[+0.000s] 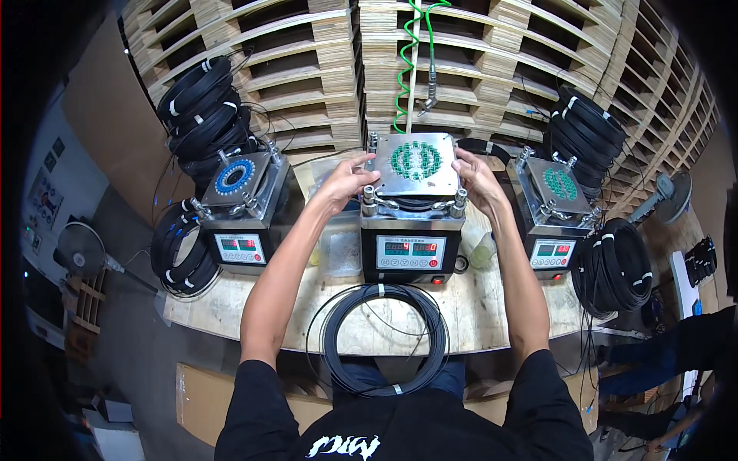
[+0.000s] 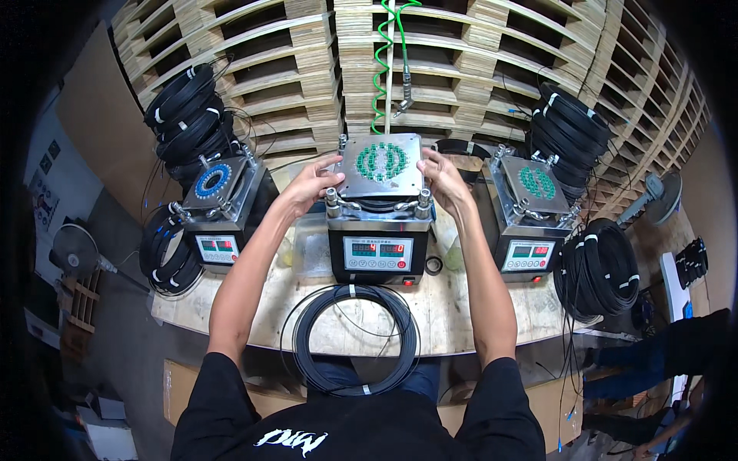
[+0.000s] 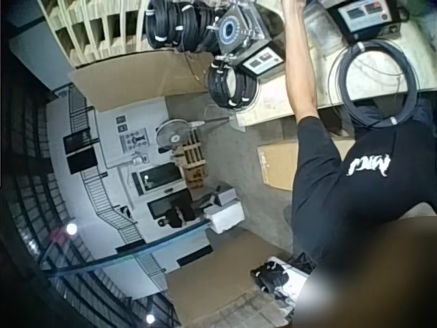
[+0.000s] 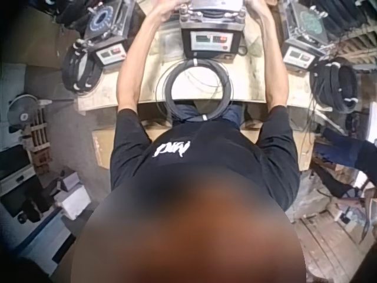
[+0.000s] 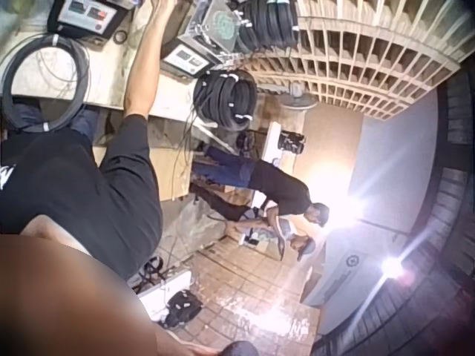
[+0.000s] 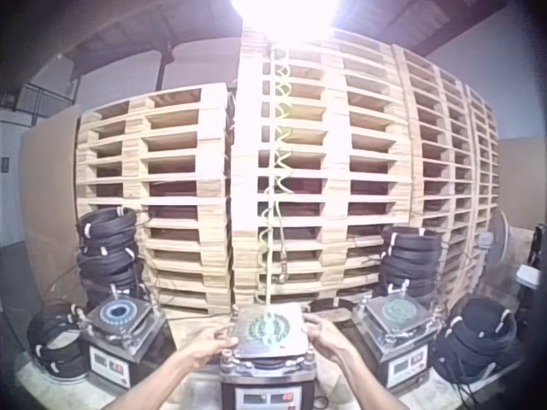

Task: Unwinding a coil of black cable and loading it into a processing machine on a factory floor.

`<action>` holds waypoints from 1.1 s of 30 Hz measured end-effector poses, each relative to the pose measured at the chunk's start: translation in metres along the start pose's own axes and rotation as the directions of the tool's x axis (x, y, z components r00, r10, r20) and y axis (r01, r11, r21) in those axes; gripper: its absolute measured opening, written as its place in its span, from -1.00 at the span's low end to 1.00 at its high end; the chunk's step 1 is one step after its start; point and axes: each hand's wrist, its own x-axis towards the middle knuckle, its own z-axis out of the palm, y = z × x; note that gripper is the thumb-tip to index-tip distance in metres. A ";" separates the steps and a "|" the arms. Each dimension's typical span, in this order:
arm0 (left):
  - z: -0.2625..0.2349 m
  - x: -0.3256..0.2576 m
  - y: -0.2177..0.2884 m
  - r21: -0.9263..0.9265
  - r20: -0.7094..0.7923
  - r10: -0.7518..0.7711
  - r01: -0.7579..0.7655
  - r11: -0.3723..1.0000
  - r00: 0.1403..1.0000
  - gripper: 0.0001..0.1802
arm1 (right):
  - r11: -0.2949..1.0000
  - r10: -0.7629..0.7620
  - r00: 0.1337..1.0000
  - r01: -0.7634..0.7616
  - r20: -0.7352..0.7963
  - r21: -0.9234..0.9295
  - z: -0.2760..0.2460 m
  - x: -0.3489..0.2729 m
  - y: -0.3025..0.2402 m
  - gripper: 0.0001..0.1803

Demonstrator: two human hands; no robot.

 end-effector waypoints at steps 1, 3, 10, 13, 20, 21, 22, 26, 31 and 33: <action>0.000 0.000 -0.004 0.000 -0.060 0.004 -0.004 1.000 0.998 -0.14 | 1.000 0.017 1.000 -0.017 0.025 0.006 0.002 -0.002 0.002 -0.24; -0.002 0.002 -0.008 0.004 -0.121 0.006 -0.005 1.000 0.993 -0.16 | 1.000 0.000 1.000 0.000 0.020 -0.027 0.005 -0.004 0.002 -0.28; -0.003 0.004 -0.009 -0.044 -0.068 -0.011 0.008 0.999 0.998 -0.21 | 0.978 0.030 0.998 -0.040 -0.052 -0.206 0.000 -0.002 0.007 -0.38; -0.005 0.006 -0.013 -0.065 -0.060 -0.020 0.017 0.998 0.998 -0.22 | 0.953 0.027 0.997 -0.049 -0.076 -0.299 -0.002 0.000 0.013 -0.38; -0.005 0.008 -0.020 -0.093 -0.044 -0.028 0.024 0.995 0.999 -0.21 | 0.956 0.033 0.997 -0.053 -0.075 -0.289 -0.006 0.000 0.017 -0.40; -0.003 0.008 -0.019 -0.091 -0.048 -0.035 0.031 0.995 0.998 -0.21 | 0.948 0.030 0.997 -0.051 -0.071 -0.314 -0.010 0.002 0.019 -0.40; -0.005 0.008 -0.020 -0.092 -0.052 -0.037 0.032 0.995 0.998 -0.21 | 0.940 0.031 0.998 -0.049 -0.060 -0.337 -0.008 0.003 0.019 -0.40; -0.007 0.012 -0.018 -0.048 -0.046 -0.041 0.039 0.998 0.998 -0.19 | 0.944 0.027 0.997 -0.051 -0.077 -0.327 -0.006 0.005 0.017 -0.42; -0.015 0.010 -0.026 -0.026 -0.041 0.008 -0.009 1.000 0.999 -0.19 | 0.955 0.040 0.998 -0.050 -0.037 -0.292 0.009 -0.005 0.012 -0.44; -0.008 0.011 -0.024 -0.041 -0.051 -0.012 0.010 0.999 0.999 -0.20 | 0.933 -0.025 0.999 0.009 -0.041 -0.359 0.002 -0.004 0.016 -0.46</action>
